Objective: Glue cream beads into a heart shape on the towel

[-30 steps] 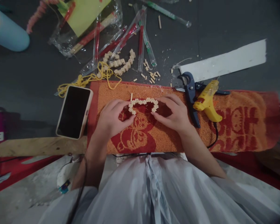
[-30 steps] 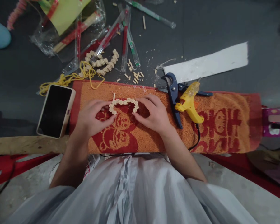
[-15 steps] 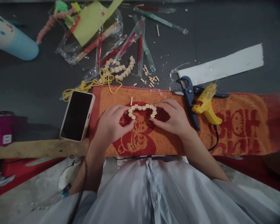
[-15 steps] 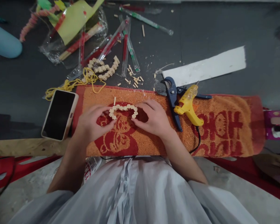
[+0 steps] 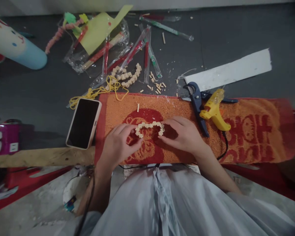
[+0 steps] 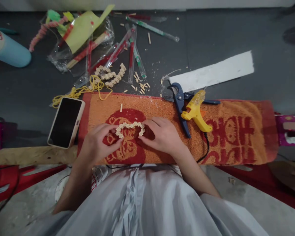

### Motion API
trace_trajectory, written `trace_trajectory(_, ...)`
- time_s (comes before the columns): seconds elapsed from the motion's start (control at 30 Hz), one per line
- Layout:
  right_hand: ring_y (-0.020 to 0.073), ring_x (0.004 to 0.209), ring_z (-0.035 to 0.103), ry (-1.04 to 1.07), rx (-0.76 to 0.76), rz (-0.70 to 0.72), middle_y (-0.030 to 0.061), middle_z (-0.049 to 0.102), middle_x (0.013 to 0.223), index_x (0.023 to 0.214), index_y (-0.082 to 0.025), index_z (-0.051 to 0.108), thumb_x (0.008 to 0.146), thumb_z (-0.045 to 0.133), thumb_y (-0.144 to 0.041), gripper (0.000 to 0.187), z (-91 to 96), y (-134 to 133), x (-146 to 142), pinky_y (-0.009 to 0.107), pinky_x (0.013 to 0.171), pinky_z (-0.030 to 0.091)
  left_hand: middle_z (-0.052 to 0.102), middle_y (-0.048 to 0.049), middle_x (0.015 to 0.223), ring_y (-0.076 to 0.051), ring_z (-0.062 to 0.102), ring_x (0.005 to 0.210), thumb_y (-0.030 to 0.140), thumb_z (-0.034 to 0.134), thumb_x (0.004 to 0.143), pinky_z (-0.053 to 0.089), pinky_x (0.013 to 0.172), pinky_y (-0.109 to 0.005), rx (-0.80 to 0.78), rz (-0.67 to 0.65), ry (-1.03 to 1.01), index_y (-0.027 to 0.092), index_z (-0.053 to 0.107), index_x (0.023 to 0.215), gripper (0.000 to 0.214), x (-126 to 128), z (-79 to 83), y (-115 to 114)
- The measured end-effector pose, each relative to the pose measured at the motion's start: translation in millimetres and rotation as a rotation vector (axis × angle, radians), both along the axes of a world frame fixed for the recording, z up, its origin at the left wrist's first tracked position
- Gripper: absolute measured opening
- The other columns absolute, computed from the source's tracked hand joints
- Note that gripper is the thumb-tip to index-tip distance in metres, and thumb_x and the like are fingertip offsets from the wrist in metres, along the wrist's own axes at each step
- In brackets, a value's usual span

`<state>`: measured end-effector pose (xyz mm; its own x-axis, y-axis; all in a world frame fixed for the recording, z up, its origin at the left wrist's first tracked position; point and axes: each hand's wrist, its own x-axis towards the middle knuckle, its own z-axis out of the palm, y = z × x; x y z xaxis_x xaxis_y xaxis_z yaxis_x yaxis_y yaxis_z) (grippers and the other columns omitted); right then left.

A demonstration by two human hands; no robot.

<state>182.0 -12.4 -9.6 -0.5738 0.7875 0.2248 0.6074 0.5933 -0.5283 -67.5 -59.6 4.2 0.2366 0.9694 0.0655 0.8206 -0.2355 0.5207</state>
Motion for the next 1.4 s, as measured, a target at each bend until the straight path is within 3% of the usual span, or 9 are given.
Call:
trace_trajectory(0.3,0.0255,0.085,0.071,0.0,-0.087,0.004,0.01,0.074,0.099,0.106,-0.019,0.065,0.087,0.066,-0.043,0.03,4.4,-5.0,0.4,0.036,0.072,0.056,0.066,-0.0025,0.085,-0.018,0.063,0.083,0.031,0.064,0.085,0.051,0.077,-0.031,-0.036,0.032,-0.035,0.019,0.062,0.108,0.026,0.5,2.3,-8.7)
trace_trajectory(0.67,0.0273,0.095,0.069,0.103,-0.09,-0.009,0.0114,0.073,0.105,0.111,-0.019,0.063,0.088,0.067,-0.041,0.032,3.7,21.6,-0.7,0.04,0.083,0.055,0.068,-0.0024,0.088,-0.016,0.063,0.079,0.035,0.065,0.081,0.05,0.074,-0.028,-0.085,0.082,-0.056,0.019,0.065,0.105,0.029,1.0,6.5,22.8)
trace_trajectory(0.9,0.03,0.107,0.062,0.118,0.024,-0.015,0.0118,0.07,0.112,0.112,-0.021,0.063,0.086,0.068,-0.042,0.034,-9.2,41.7,-4.1,0.049,0.097,0.048,0.068,-0.0036,0.09,-0.017,0.063,0.082,0.037,0.065,0.082,0.05,0.075,-0.03,-0.061,0.088,-0.04,0.018,0.064,0.107,0.031,-1.8,-0.3,38.0)
trace_trajectory(1.07,0.0309,0.107,0.059,0.017,0.03,-0.009,0.0136,0.067,0.112,0.11,-0.018,0.064,0.084,0.07,-0.034,0.031,-20.6,41.7,-6.7,0.049,0.097,0.048,0.068,-0.0062,0.096,-0.02,0.063,0.089,0.036,0.063,0.084,0.05,0.08,-0.032,-0.09,0.046,0.023,0.017,0.063,0.109,0.031,-1.2,-6.8,39.6)
trace_trajectory(1.23,0.0326,0.11,0.058,0.007,-0.012,0.0,0.0136,0.065,0.115,0.113,-0.019,0.065,0.078,0.076,-0.031,0.039,-18.1,40.7,-5.1,0.052,0.099,0.047,0.068,-0.0072,0.103,-0.022,0.064,0.097,0.038,0.067,0.083,0.05,0.087,-0.034,-0.135,0.014,0.038,0.017,0.061,0.119,0.042,-4.1,0.4,39.8)
trace_trajectory(1.4,0.0328,0.11,0.059,-0.006,-0.083,0.043,0.0127,0.066,0.115,0.114,-0.019,0.066,0.073,0.079,-0.027,0.044,-8.0,44.7,-4.6,0.051,0.098,0.049,0.069,-0.0055,0.101,-0.02,0.065,0.086,0.039,0.071,0.078,0.052,0.081,-0.033,-0.287,-0.02,-0.013,0.017,0.062,0.123,0.05,-15.1,10.3,49.8)
